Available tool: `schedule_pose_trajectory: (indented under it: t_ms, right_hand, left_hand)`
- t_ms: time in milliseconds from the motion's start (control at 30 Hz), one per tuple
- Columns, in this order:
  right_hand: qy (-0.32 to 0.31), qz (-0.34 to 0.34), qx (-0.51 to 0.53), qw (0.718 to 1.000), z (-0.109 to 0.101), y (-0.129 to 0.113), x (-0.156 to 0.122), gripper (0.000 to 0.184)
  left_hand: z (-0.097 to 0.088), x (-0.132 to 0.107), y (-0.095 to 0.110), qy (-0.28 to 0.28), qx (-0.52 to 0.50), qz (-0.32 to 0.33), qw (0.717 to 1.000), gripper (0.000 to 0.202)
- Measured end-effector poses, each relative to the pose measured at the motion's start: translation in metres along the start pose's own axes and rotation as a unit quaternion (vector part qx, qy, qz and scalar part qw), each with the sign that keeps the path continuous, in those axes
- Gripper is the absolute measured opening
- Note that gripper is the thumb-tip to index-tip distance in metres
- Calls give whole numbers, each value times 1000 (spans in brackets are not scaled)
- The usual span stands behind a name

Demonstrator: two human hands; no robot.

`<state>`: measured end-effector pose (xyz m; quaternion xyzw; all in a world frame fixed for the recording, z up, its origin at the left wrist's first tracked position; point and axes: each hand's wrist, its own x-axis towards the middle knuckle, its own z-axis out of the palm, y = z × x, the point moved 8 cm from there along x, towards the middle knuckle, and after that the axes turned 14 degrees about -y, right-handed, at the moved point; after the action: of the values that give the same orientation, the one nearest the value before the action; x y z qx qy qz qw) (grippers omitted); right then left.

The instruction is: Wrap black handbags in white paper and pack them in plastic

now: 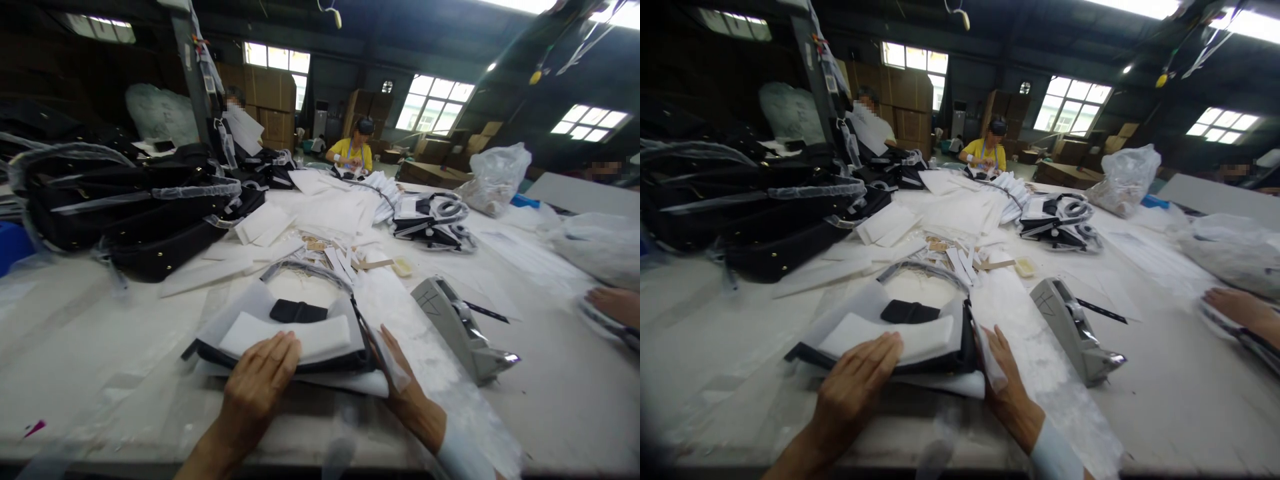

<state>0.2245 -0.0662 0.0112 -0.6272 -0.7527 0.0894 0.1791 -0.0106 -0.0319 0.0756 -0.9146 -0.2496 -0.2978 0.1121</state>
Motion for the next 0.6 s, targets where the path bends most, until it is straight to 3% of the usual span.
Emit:
schedule_pose_trajectory:
  t_ms: [67,167,333,400,467,600]
  right_hand:
    - [0,39,-20,999,-12,25,-18,36]
    - [61,115,-73,989,-37,63,-47,29]
    - [122,175,-164,963,-73,99,-61,57]
    - [112,165,-153,968,-76,93,-49,53]
    - [69,119,-123,983,-65,69,-26,40]
    - [-80,35,-70,994,-10,5,18,23]
  left_hand:
    - [12,-3,11,-9,12,8,1000,40]
    - [20,-4,17,8,13,-8,1000,39]
    - [16,6,13,-5,-2,-11,1000,39]
    - [8,11,4,-5,-9,-20,1000,43]
    - [-2,14,-8,8,-24,-41,999,45]
    - [-15,16,-26,31,-29,-80,996,40]
